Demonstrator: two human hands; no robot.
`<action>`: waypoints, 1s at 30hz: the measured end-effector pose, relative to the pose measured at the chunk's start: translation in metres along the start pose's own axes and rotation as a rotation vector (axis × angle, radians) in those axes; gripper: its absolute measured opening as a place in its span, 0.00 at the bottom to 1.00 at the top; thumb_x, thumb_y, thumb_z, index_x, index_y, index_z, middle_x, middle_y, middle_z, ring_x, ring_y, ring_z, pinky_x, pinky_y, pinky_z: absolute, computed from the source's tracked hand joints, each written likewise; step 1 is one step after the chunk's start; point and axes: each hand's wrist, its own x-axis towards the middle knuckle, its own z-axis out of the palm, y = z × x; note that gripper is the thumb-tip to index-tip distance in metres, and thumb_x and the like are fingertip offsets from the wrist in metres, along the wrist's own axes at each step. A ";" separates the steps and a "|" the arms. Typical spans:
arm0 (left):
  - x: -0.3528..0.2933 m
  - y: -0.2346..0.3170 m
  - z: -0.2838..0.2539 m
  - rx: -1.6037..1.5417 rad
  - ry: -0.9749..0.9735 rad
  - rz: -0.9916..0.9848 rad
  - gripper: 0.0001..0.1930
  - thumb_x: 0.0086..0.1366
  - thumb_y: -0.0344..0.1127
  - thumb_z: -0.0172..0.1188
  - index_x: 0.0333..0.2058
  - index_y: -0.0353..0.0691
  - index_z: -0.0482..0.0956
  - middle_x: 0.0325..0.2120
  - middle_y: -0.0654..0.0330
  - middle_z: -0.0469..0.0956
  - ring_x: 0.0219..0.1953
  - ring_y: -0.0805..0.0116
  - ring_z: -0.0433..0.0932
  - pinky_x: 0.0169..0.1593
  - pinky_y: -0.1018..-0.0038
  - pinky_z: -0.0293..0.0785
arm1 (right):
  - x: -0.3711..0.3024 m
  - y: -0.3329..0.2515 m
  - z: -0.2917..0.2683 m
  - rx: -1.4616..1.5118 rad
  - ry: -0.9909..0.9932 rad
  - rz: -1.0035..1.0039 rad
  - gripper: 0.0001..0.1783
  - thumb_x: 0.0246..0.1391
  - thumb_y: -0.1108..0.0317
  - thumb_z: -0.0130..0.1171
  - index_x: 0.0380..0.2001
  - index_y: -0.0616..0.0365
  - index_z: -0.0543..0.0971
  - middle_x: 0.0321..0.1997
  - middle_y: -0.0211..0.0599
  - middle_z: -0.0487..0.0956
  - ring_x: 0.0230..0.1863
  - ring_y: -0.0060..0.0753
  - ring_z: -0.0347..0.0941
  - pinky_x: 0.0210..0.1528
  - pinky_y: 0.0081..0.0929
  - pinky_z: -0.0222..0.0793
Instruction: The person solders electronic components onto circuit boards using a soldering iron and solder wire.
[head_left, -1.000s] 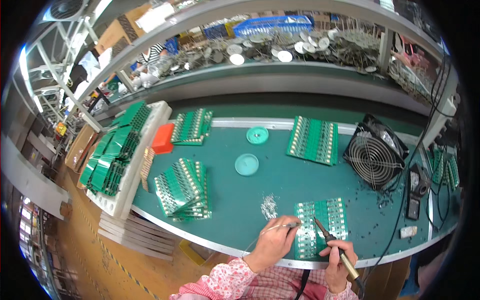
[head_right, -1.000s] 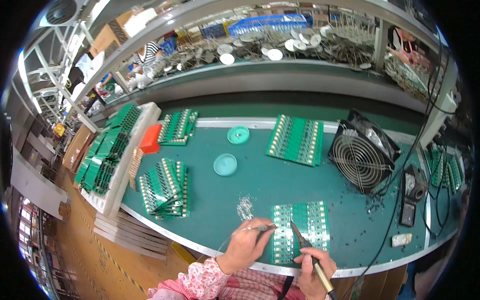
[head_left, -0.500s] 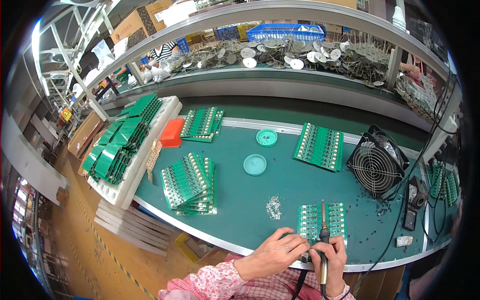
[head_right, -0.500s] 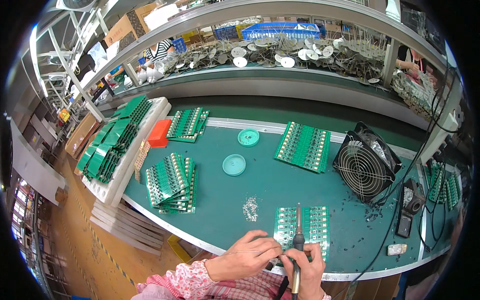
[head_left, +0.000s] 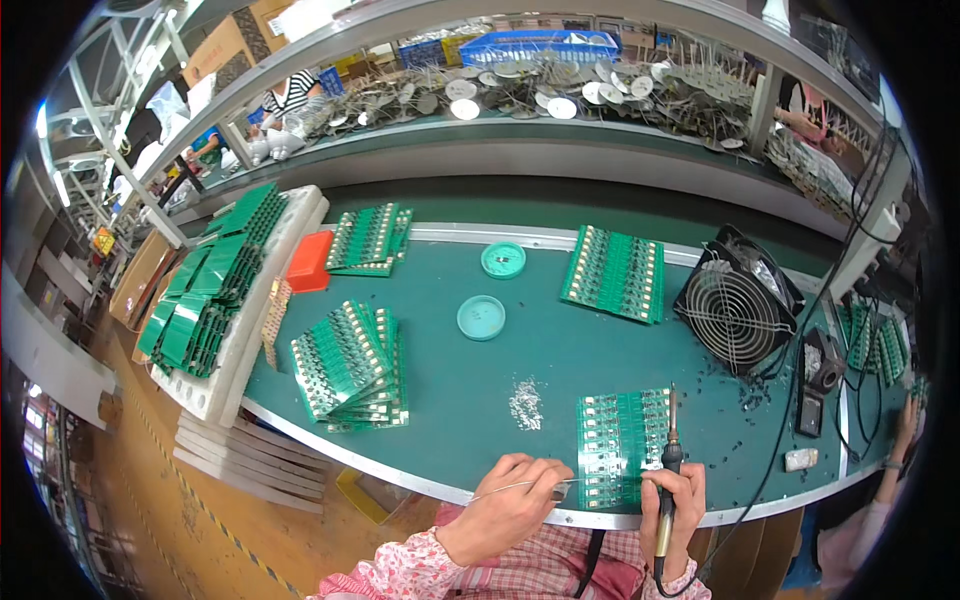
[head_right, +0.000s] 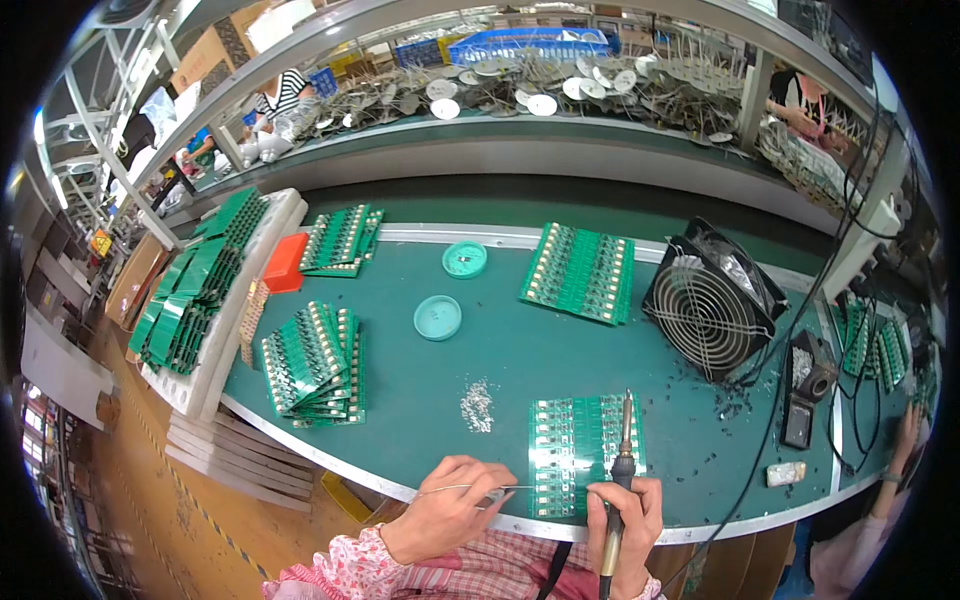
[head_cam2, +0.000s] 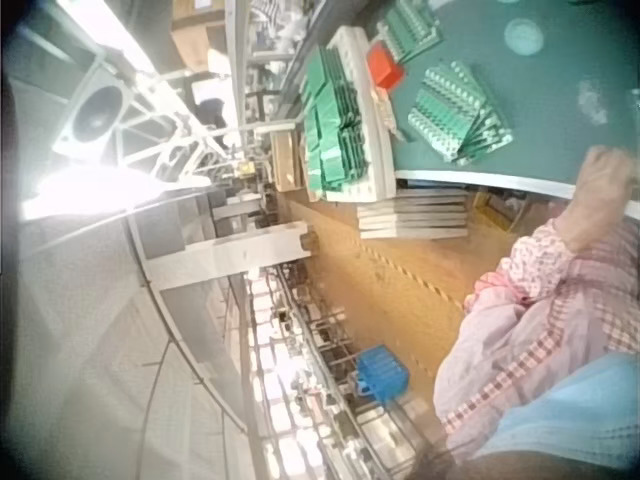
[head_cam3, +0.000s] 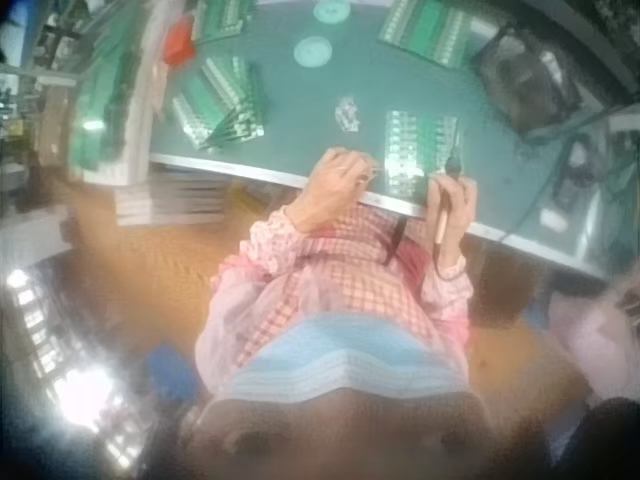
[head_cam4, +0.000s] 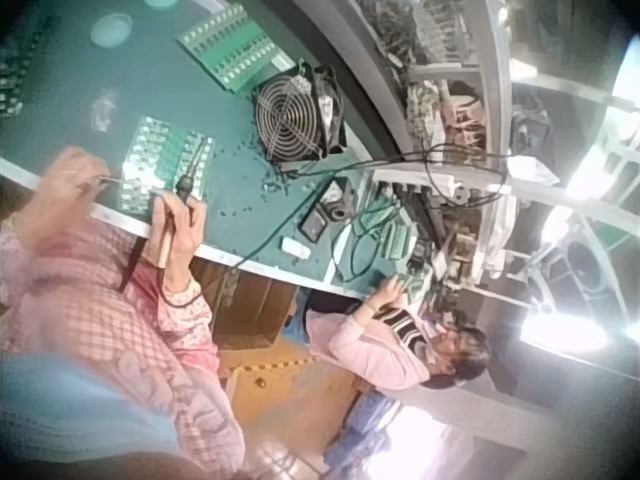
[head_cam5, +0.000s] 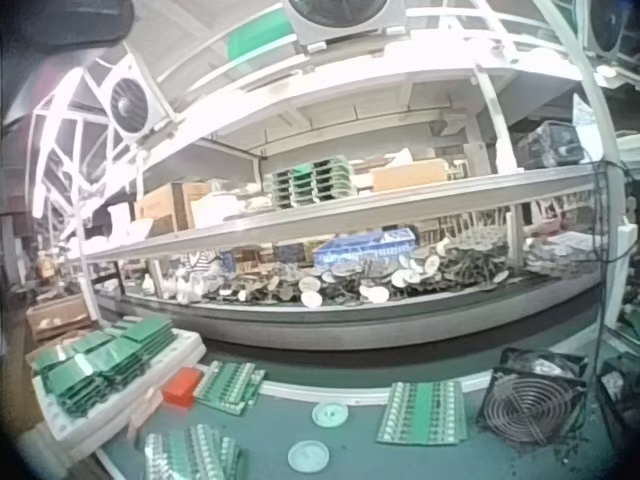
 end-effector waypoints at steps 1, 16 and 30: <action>0.000 0.001 0.000 0.019 0.006 0.002 0.18 0.55 0.24 0.66 0.44 0.40 0.75 0.41 0.63 0.78 0.44 0.65 0.79 0.52 0.66 0.72 | -0.002 -0.001 -0.001 0.001 0.003 0.009 0.10 0.48 0.79 0.66 0.36 0.58 0.82 0.32 0.39 0.77 0.34 0.38 0.69 0.36 0.31 0.67; 0.009 -0.038 -0.015 -0.121 0.291 -0.399 0.09 0.64 0.22 0.60 0.43 0.33 0.77 0.36 0.55 0.82 0.39 0.64 0.83 0.44 0.72 0.77 | -0.001 0.003 0.004 -0.005 0.044 0.022 0.12 0.49 0.81 0.65 0.38 0.59 0.82 0.34 0.37 0.78 0.34 0.37 0.68 0.36 0.30 0.67; 0.017 -0.053 -0.003 -0.088 0.419 -0.506 0.06 0.67 0.25 0.60 0.41 0.32 0.77 0.32 0.56 0.82 0.35 0.68 0.82 0.42 0.75 0.75 | -0.007 0.006 0.002 0.011 0.041 0.029 0.11 0.51 0.80 0.64 0.39 0.57 0.82 0.34 0.38 0.75 0.33 0.35 0.69 0.34 0.28 0.66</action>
